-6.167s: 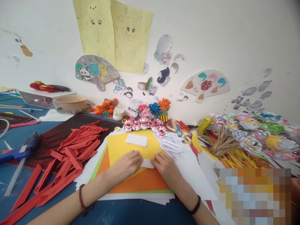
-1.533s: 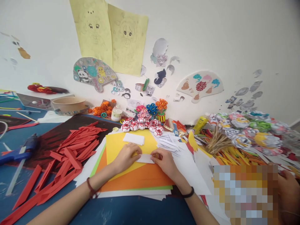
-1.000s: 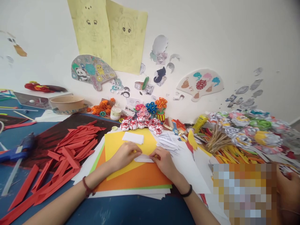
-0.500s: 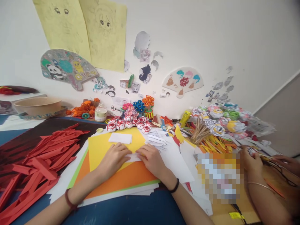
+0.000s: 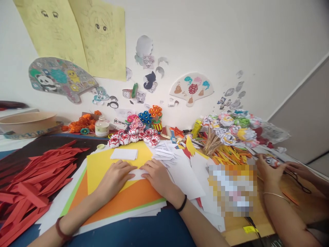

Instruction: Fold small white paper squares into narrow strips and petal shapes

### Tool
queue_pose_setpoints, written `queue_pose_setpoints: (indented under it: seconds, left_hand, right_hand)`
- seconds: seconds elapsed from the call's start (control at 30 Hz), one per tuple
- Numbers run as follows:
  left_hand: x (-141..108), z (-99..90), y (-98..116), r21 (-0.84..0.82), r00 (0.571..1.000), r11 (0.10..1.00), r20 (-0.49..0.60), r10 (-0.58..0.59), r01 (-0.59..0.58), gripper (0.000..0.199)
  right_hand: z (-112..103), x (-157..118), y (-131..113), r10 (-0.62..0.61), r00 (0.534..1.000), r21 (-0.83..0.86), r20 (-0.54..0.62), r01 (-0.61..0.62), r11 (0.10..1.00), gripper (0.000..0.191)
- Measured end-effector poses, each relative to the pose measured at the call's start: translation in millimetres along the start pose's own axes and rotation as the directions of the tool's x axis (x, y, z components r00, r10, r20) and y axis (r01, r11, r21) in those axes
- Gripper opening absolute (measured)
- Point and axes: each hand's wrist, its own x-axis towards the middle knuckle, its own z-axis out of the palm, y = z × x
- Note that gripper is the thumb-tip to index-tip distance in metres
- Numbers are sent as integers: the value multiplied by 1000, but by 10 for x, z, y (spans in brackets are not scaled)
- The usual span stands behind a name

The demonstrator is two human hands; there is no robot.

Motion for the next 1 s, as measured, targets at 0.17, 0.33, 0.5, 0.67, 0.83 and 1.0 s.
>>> queue_pose_setpoints:
  seconds: [0.17,0.33,0.5,0.67,0.83,1.0]
  left_hand:
    - [7,-9,36,-12,1000,1000,-10,-17,17,20]
    - [19,-8,44,-78,997,994,1,-79,79,16]
    - [24,-5,35,-114,994,987,17,-108,109,17]
    - [39,-24,51,-123,995,987,-4,-101,100,18]
    - [55,5,-7,-163,995,981,1,-103,102,21]
    - [60,36,-72,-159,996,984,-8,-83,81,23]
  right_hand:
    - [-7,2,3,-22,1000,-40,-2,22,999,18]
    - [-23,-4,23,-21,1000,-52,14,21,998,22]
    - [-6,-16,72,42,998,25,-36,-41,999,16]
    - [32,-8,92,85,996,100,-39,-81,992,6]
    - [79,7,114,104,994,124,-43,-98,987,5]
    - [68,25,116,84,996,100,-15,-82,992,5]
